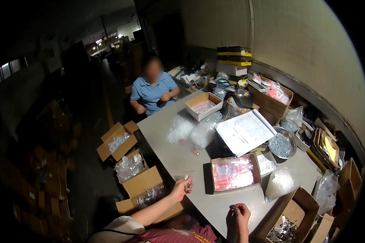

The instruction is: The person repeatedly picks small metal parts from a cardboard box, places them into small plastic bags, and sets the filled bags into a larger box. The process is continuous and repetitive, with the person handling one part at a time.

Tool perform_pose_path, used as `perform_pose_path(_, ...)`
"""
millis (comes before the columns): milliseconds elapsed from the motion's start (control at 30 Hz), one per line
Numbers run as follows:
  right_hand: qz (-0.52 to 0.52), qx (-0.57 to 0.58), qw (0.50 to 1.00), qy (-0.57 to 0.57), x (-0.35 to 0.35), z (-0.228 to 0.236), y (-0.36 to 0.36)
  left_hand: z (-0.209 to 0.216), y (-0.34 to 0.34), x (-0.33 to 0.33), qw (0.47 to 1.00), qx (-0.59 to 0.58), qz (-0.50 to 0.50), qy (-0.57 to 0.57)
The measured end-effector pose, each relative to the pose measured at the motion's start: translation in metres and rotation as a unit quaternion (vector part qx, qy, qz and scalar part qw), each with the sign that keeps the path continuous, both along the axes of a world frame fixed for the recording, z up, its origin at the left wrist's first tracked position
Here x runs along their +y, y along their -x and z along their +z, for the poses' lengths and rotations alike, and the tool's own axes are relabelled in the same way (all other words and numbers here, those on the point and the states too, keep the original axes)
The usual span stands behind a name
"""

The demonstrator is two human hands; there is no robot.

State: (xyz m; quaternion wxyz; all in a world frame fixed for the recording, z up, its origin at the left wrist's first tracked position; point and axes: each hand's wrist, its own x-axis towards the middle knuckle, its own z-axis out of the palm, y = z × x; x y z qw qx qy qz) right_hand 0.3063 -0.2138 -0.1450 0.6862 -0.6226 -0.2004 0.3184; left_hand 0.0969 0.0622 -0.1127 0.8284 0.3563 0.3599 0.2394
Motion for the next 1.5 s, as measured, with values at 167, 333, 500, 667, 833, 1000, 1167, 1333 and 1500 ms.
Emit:
perform_pose_path(167,-0.032,-0.158,0.985,0.057,0.01,-0.01,0.002,-0.038,-0.017,0.049,0.926,0.159,0.044,-0.339)
perform_pose_path(333,-0.109,-0.28,0.943,0.144,0.028,-0.016,-0.006,-0.046,-0.024,0.057,0.764,0.324,-0.005,-0.557)
perform_pose_path(500,-0.115,-0.248,0.953,0.128,0.026,-0.042,-0.018,-0.055,-0.028,0.044,0.667,0.38,-0.081,-0.635)
perform_pose_path(667,-0.045,-0.551,0.795,0.249,-0.006,-0.131,-0.033,-0.142,-0.015,0.066,0.597,0.331,-0.038,-0.729)
perform_pose_path(833,-0.018,-0.324,0.913,0.247,-0.016,-0.139,-0.032,-0.128,-0.025,0.062,0.597,0.329,-0.041,-0.731)
perform_pose_path(1000,-0.021,-0.344,0.91,0.231,-0.018,-0.147,-0.036,-0.146,-0.015,0.064,0.527,0.374,-0.109,-0.756)
perform_pose_path(1167,-0.013,-0.366,0.892,0.263,-0.015,-0.174,-0.042,-0.182,-0.004,0.074,0.408,0.375,-0.136,-0.821)
perform_pose_path(1333,-0.039,-0.384,0.888,0.25,-0.015,-0.165,-0.038,-0.181,-0.011,0.078,0.287,0.378,-0.098,-0.875)
perform_pose_path(1500,-0.025,-0.136,0.978,0.153,-0.003,-0.114,-0.04,-0.189,-0.009,0.081,0.402,0.344,-0.117,-0.84)
